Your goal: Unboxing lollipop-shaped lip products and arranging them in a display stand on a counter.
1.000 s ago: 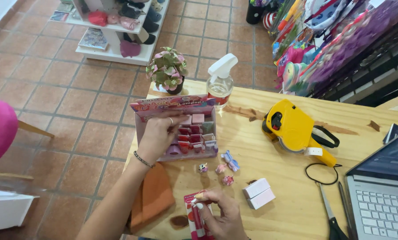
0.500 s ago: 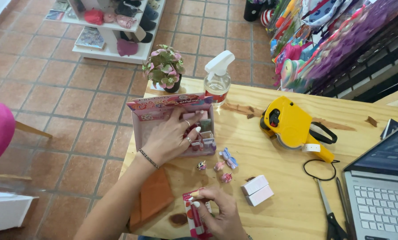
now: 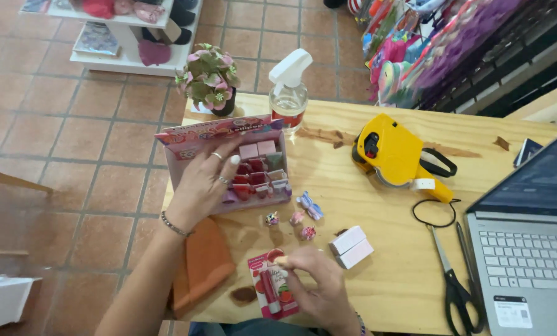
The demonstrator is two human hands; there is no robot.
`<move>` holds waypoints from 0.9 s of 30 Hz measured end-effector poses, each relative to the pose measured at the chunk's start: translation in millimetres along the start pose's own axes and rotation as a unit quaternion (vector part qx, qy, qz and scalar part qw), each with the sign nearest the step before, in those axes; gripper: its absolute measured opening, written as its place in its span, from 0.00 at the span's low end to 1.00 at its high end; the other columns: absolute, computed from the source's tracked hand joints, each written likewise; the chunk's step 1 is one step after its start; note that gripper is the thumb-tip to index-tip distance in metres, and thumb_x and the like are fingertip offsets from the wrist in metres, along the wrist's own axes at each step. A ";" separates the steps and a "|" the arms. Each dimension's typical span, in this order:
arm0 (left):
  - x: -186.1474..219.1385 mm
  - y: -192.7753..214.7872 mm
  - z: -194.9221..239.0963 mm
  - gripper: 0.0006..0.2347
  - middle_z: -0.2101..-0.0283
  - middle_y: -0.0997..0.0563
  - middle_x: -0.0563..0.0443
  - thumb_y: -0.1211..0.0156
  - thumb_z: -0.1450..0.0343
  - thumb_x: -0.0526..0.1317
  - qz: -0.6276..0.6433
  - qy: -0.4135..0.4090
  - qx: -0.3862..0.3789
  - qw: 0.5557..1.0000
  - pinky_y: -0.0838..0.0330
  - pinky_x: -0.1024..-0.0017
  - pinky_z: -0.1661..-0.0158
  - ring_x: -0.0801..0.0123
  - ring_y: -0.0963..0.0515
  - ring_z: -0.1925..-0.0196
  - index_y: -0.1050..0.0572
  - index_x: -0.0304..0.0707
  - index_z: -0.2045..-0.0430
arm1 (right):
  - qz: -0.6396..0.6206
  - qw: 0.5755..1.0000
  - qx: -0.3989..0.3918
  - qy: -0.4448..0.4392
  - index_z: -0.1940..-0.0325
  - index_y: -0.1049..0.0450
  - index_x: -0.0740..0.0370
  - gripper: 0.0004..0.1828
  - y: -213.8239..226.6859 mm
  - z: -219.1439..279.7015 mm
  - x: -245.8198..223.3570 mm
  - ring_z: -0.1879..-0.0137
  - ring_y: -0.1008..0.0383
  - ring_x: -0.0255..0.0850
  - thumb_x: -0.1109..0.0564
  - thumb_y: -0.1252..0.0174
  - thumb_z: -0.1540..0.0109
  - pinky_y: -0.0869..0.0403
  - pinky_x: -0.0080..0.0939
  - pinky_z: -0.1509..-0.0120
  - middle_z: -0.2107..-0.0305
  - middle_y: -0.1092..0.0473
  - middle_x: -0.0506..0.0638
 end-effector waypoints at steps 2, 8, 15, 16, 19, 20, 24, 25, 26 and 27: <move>8.0 11.6 9.4 0.24 0.42 0.24 0.39 0.64 0.22 0.55 0.003 -0.008 0.009 1.000 0.35 0.56 0.42 0.49 0.26 0.41 0.31 0.47 0.36 | 0.068 0.997 0.035 -0.025 0.53 0.24 0.63 0.09 24.9 4.9 2.6 0.54 0.20 0.45 0.63 0.40 0.37 0.20 0.43 0.46 0.60 0.22 0.53; 20.2 36.9 43.2 0.22 0.47 0.23 0.41 0.64 0.22 0.52 0.065 -0.004 0.057 0.996 0.21 0.68 0.57 0.61 0.16 0.53 0.29 0.39 0.41 | 0.322 0.927 0.046 -0.186 0.34 0.36 0.63 0.39 73.2 42.2 48.5 0.34 0.36 0.51 0.51 0.30 0.46 0.38 0.51 0.28 0.40 0.33 0.57; 41.0 63.1 88.7 0.09 0.50 0.18 0.43 0.41 0.25 0.36 0.025 -0.056 0.177 0.982 0.23 0.68 0.46 0.60 0.17 0.48 0.23 0.33 0.53 | 0.398 0.856 0.023 -0.329 0.29 0.38 0.56 0.49 74.1 72.4 84.5 0.31 0.40 0.52 0.40 0.29 0.50 0.42 0.54 0.30 0.38 0.35 0.53; 38.9 63.4 98.0 0.09 0.50 0.18 0.43 0.41 0.25 0.36 0.023 -0.053 0.179 0.982 0.23 0.68 0.46 0.60 0.17 0.48 0.23 0.33 0.53 | 0.397 0.857 0.020 -0.328 0.29 0.38 0.56 0.49 72.4 71.6 86.5 0.31 0.40 0.52 0.40 0.29 0.50 0.42 0.54 0.30 0.38 0.35 0.53; 18.8 52.5 124.6 0.12 0.54 0.16 0.52 0.42 0.26 0.42 -0.043 0.019 0.150 0.988 0.25 0.67 0.52 0.63 0.17 0.55 0.23 0.42 0.50 | 0.410 0.852 0.004 -0.325 0.30 0.37 0.52 0.42 66.8 63.4 84.1 0.33 0.37 0.52 0.37 0.37 0.45 0.43 0.55 0.32 0.42 0.31 0.52; 5.0 43.2 134.8 0.22 0.46 0.23 0.47 0.41 0.30 0.51 -0.129 0.066 0.127 0.981 0.28 0.60 0.51 0.56 0.23 0.48 0.29 0.43 0.43 | 0.375 0.868 0.027 -0.325 0.31 0.35 0.55 0.39 66.6 56.6 78.0 0.34 0.35 0.50 0.41 0.36 0.44 0.41 0.52 0.32 0.42 0.31 0.52; -29.5 10.5 182.5 0.41 0.40 0.30 0.39 0.36 0.40 0.64 -0.245 0.141 0.144 0.948 0.33 0.47 0.43 0.46 0.31 0.39 0.36 0.43 0.33 | 0.148 0.911 0.169 -0.347 0.33 0.36 0.64 0.41 82.7 65.8 83.4 0.40 0.32 0.41 0.63 0.29 0.49 0.29 0.36 0.38 0.39 0.33 0.54; -32.2 2.1 187.3 0.41 0.40 0.30 0.39 0.36 0.40 0.64 -0.243 0.140 0.144 0.949 0.33 0.47 0.43 0.46 0.31 0.39 0.36 0.43 0.33 | 0.149 0.911 0.169 -0.346 0.33 0.36 0.64 0.41 83.3 67.5 85.1 0.40 0.32 0.41 0.63 0.29 0.49 0.29 0.36 0.38 0.39 0.33 0.54; -33.2 -5.8 194.6 0.35 0.45 0.26 0.43 0.40 0.36 0.63 -0.253 0.141 0.151 0.945 0.36 0.51 0.45 0.50 0.29 0.43 0.32 0.43 0.37 | 0.005 0.924 0.206 -0.323 0.32 0.41 0.60 0.44 82.4 71.0 86.1 0.36 0.31 0.44 0.60 0.30 0.50 0.27 0.40 0.38 0.39 0.33 0.56; -34.0 -13.7 202.4 0.30 0.50 0.23 0.47 0.43 0.33 0.63 -0.263 0.141 0.158 0.941 0.38 0.55 0.47 0.53 0.26 0.47 0.28 0.43 0.41 | -0.139 0.916 0.238 -0.292 0.31 0.45 0.56 0.47 81.3 74.3 86.3 0.32 0.31 0.48 0.57 0.31 0.50 0.25 0.45 0.38 0.39 0.32 0.57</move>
Point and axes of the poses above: each hand's wrist, its own z-axis away from the middle knuckle, its own y-axis out of the back of the hand, x = y × z, the point moved 8 cm from there along -z, towards the middle knuckle
